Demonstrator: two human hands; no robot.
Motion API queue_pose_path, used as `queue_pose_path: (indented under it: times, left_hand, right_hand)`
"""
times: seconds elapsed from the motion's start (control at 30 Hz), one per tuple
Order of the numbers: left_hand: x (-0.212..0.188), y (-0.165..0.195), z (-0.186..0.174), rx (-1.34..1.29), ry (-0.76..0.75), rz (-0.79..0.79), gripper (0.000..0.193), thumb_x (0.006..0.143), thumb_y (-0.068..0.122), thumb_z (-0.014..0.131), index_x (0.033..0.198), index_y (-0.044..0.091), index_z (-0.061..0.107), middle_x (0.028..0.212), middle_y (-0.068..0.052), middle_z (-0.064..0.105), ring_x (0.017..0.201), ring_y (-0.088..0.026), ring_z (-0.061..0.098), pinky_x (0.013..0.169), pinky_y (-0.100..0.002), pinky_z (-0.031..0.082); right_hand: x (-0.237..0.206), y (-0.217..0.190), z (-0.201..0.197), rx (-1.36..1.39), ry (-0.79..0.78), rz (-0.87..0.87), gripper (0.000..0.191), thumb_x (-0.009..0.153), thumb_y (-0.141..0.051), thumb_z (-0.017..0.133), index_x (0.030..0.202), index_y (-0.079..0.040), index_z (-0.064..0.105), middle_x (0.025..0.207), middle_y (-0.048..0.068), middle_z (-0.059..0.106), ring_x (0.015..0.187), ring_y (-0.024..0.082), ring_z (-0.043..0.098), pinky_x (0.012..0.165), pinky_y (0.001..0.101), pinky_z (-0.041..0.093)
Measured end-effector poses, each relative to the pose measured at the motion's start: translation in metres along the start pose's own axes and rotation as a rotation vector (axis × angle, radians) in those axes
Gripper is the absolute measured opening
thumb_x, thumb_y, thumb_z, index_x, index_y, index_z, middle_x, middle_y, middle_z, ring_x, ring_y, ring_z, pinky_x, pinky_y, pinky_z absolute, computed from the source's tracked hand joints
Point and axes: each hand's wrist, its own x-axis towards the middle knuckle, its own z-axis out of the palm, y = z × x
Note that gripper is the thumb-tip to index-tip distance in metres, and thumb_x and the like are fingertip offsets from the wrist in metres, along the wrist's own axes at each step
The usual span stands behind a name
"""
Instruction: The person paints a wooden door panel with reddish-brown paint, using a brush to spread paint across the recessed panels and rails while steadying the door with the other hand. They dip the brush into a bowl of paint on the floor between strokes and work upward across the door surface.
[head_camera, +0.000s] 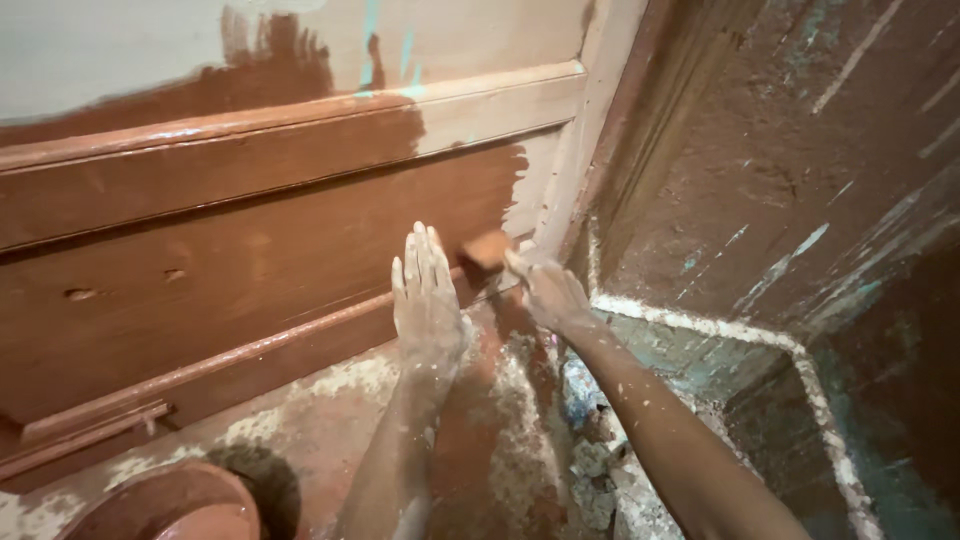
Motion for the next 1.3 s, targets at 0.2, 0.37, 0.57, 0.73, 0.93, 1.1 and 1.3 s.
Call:
queue_pose_path:
  times: [0.2,0.37,0.57,0.73,0.93,1.1,1.3]
  left_hand:
    - [0.000,0.006,0.011,-0.063,-0.217,-0.065,0.107,0.070,0.012,0.069,0.159,-0.005,0.011,0.170,-0.019,0.009,0.157,-0.031,0.010,0.126,-0.045,0.011]
    - [-0.001,0.017,0.021,-0.079,-0.162,-0.063,0.108,0.070,0.012,0.069,0.160,-0.006,0.013,0.170,-0.020,0.010,0.158,-0.031,0.012,0.128,-0.045,0.012]
    - [0.004,0.033,0.036,-0.154,-0.100,-0.033,0.105,0.069,0.014,0.070,0.157,-0.007,0.016,0.168,-0.022,0.013,0.156,-0.033,0.014,0.126,-0.047,0.013]
    - [0.003,0.036,0.038,-0.162,-0.075,-0.025,0.104,0.070,0.014,0.068,0.158,-0.007,0.017,0.168,-0.022,0.014,0.156,-0.033,0.015,0.127,-0.047,0.013]
    - [0.002,0.032,0.034,-0.151,-0.143,-0.038,0.105,0.066,0.009,0.068,0.157,-0.008,0.017,0.168,-0.022,0.014,0.155,-0.032,0.015,0.126,-0.046,0.013]
    - [-0.001,0.026,0.029,-0.188,-0.099,-0.051,0.105,0.067,0.006,0.069,0.158,-0.007,0.017,0.168,-0.021,0.014,0.157,-0.032,0.015,0.127,-0.046,0.014]
    - [0.000,0.023,0.021,-0.140,-0.190,-0.070,0.107,0.069,0.011,0.071,0.158,-0.007,0.015,0.168,-0.021,0.011,0.156,-0.031,0.012,0.126,-0.045,0.013]
  right_hand:
    - [-0.001,0.006,-0.027,0.214,0.312,0.065,0.064,0.097,-0.007,0.055,0.157,-0.024,0.042,0.095,0.015,0.064,0.077,0.027,0.065,0.073,0.0417,0.058]
    - [-0.011,0.027,0.004,0.174,0.157,0.198,0.062,0.101,-0.007,0.054,0.159,-0.023,0.040,0.094,0.016,0.064,0.078,0.032,0.065,0.071,0.0441,0.058]
    - [-0.036,0.075,0.062,0.144,-0.164,0.128,0.064,0.088,0.000,0.052,0.150,-0.017,0.049,0.111,0.028,0.068,0.097,0.042,0.070,0.090,0.0486,0.054]
    - [-0.025,0.084,0.054,0.102,-0.125,0.094,0.060,0.091,-0.007,0.049,0.149,-0.021,0.052,0.103,0.024,0.073,0.087,0.036,0.071,0.076,0.0465,0.059]
    - [0.005,0.065,0.006,0.096,0.153,0.315,0.056,0.107,-0.018,0.052,0.161,-0.028,0.040,0.091,0.015,0.068,0.071,0.026,0.063,0.058,0.0359,0.056]
    - [-0.005,0.071,0.012,0.163,0.452,0.053,0.060,0.105,-0.017,0.059,0.162,-0.025,0.040,0.096,0.018,0.067,0.083,0.028,0.066,0.075,0.0425,0.057]
    - [-0.030,0.107,0.055,0.021,-0.207,0.234,0.061,0.100,-0.012,0.054,0.158,-0.030,0.045,0.086,0.019,0.070,0.069,0.030,0.067,0.067,0.0430,0.055]
